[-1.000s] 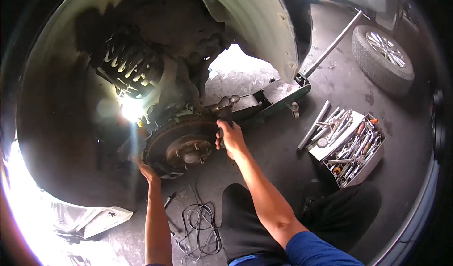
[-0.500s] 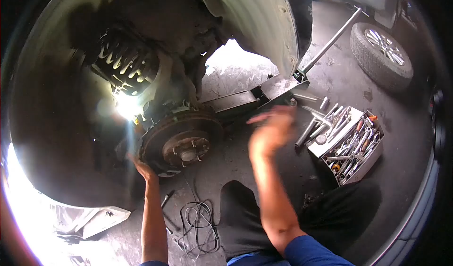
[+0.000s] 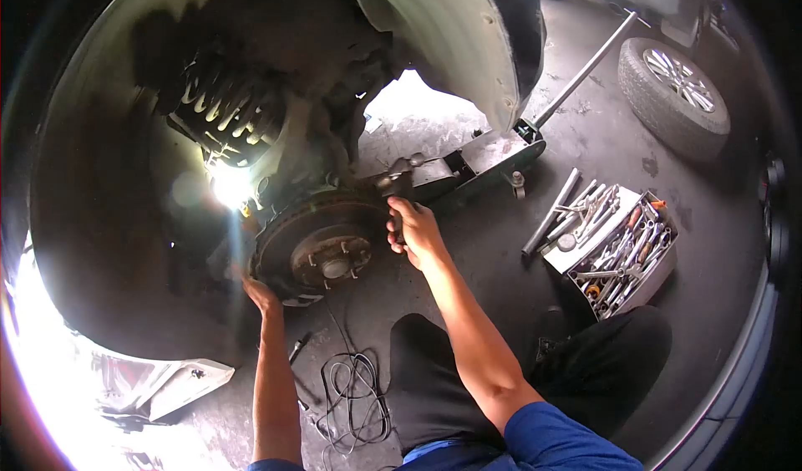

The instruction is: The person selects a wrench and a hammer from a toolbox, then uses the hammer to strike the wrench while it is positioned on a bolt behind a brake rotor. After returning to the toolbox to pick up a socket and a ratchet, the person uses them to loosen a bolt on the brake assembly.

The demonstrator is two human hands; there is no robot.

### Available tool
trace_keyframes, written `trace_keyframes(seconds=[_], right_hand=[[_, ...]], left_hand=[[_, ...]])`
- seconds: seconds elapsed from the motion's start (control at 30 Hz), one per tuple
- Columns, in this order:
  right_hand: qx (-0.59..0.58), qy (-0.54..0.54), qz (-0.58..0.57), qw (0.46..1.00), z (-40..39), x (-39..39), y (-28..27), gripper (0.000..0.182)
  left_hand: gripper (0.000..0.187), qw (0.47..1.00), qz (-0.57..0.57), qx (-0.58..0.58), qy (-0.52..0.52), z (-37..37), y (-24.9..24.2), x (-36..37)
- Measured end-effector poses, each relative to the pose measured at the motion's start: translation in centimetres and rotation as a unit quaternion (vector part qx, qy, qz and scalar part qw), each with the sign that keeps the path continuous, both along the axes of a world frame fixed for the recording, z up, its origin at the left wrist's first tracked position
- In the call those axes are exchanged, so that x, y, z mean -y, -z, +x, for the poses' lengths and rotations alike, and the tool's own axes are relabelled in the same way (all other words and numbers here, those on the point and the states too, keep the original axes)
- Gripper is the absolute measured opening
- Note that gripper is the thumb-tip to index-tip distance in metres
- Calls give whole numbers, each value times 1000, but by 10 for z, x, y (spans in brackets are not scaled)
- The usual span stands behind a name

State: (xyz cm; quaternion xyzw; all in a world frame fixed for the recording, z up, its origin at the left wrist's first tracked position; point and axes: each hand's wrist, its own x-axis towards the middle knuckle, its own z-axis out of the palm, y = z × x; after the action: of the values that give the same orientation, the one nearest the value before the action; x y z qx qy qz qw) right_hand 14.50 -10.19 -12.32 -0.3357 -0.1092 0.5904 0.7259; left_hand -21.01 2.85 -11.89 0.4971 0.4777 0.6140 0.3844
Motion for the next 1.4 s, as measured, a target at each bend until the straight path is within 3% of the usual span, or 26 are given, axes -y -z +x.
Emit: trace_keyframes(seconds=[0.1, 0.17, 0.3, 0.37, 0.4, 0.43, 0.47, 0.5, 0.57, 0.67, 0.77, 0.83, 0.9, 0.97, 1.0, 1.03, 1.07, 1.13, 1.17, 1.2, 1.23, 1.3, 1.37, 1.4], right_hand=[[22, 176, 26, 984, 16, 66, -28, 39], [29, 340, -9, 940, 36, 115, -54, 40], [10, 633, 64, 771, 103, 165, -69, 28], [-39, 636, 76, 767, 94, 129, -51, 26], [24, 580, 62, 812, 48, 77, -36, 26], [48, 352, 93, 930, 6, 30, 5, 31], [60, 166, 14, 984, -3, 10, 2, 32], [62, -32, -69, 995, -8, 4, -3, 34], [115, -65, -38, 990, 5, 17, -3, 35], [65, 64, -25, 996, -21, 35, -10, 33], [52, 136, -13, 989, -31, 3, -9, 30], [32, -11, 5, 999, -22, -8, 2, 28], [30, -6, -14, 999, 5, 5, 10, 28], [2, 97, -13, 995, 22, 45, 2, 33], [20, 207, 28, 978, 27, 77, -16, 35], [33, 288, -16, 957, 38, 102, -28, 37], [55, 396, -59, 915, 47, 133, -50, 37], [71, 590, -21, 804, 83, 171, -58, 31], [93, 658, 44, 746, 100, 187, -73, 27], [70, 683, 21, 727, 103, 175, -70, 33], [45, 707, 4, 706, 105, 156, -63, 38], [34, 590, 77, 803, 48, 77, -21, 51], [-7, 324, 33, 945, 29, 19, 17, 35], [-34, 177, 7, 984, 21, 0, 29, 28]], left_hand=[[95, 999, 12, -22, -29, -17, 19, -18], [95, 1000, 3, 16, 7, -17, 18, -15], [93, 1000, 3, -6, -19, 4, -2, 3], [91, 1000, 8, 29, 2, 13, -6, 1], [91, 1000, 6, 16, -2, 10, -5, 7], [90, 1000, 4, 4, -5, 7, -4, 13], [89, 999, 6, -35, -13, 9, -3, 11], [88, 996, 7, -81, -25, 5, -4, 11], [88, 998, 19, -43, -30, 8, 4, -5], [89, 997, 29, -71, -31, -5, 7, 1], [89, 993, 43, -101, -49, -4, 10, -2], [88, 993, 47, -98, -43, -14, 19, -10], [87, 997, 40, -72, -9, -28, 27, -23], [88, 996, 48, -73, -28, -22, 23, -23], [88, 995, 48, -76, -39, -20, 22, -20], [88, 995, 47, -75, -35, -21, 24, -18], [88, 996, 49, -72, -33, -23, 26, -18], [83, 998, 52, -28, -30, -19, 19, -15], [79, 998, 51, 16, -28, -9, 13, -7], [75, 996, 53, 64, -26, 2, 10, -4], [79, 998, 52, 25, -24, 7, 10, -8], [86, 998, 48, -40, -21, -1, 11, -6], [88, 997, 48, -66, -10, -21, 36, -21], [88, 996, 50, -77, -4, -36, 40, -28]])
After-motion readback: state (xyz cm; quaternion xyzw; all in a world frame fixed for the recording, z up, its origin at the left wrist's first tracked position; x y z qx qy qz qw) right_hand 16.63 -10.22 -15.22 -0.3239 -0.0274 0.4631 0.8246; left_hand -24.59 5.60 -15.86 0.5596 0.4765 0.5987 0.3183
